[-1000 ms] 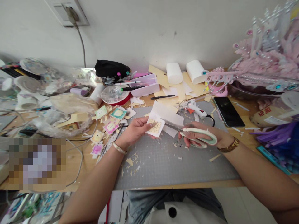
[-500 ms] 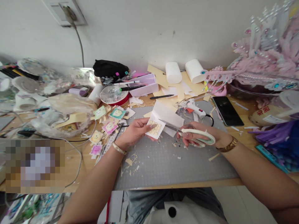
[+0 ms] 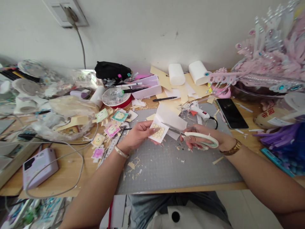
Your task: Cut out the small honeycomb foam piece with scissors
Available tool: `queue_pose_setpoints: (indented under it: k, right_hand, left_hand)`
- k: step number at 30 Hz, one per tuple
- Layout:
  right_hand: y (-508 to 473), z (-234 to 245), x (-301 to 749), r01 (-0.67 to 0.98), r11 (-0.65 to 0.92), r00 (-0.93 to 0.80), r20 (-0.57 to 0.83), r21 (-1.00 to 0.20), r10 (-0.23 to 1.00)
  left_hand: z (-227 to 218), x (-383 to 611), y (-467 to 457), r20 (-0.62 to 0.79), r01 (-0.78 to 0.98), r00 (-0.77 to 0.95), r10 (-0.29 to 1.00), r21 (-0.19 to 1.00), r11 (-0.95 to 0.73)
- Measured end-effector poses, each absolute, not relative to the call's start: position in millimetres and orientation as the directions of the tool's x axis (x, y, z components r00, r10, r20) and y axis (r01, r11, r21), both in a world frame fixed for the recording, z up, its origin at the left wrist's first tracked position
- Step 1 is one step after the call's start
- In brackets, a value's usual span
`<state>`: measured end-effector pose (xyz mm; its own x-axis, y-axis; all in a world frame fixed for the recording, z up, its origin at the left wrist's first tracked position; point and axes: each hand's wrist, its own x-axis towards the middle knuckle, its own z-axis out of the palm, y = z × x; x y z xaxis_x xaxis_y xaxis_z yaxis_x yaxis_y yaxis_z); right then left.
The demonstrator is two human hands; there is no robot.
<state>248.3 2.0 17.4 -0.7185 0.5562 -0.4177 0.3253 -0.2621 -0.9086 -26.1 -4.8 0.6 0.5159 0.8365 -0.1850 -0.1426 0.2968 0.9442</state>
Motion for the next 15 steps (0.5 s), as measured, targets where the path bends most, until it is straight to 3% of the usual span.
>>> queue_pose_setpoints:
  k: [15]
  right_hand:
    - [2.1, 18.6, 247.5, 0.341, -0.241, -0.711, -0.417, -0.909, 0.567]
  left_hand:
    - [2.4, -25.5, -5.5, -0.171, -0.13, 0.509, 0.844, 0.954, 0.271]
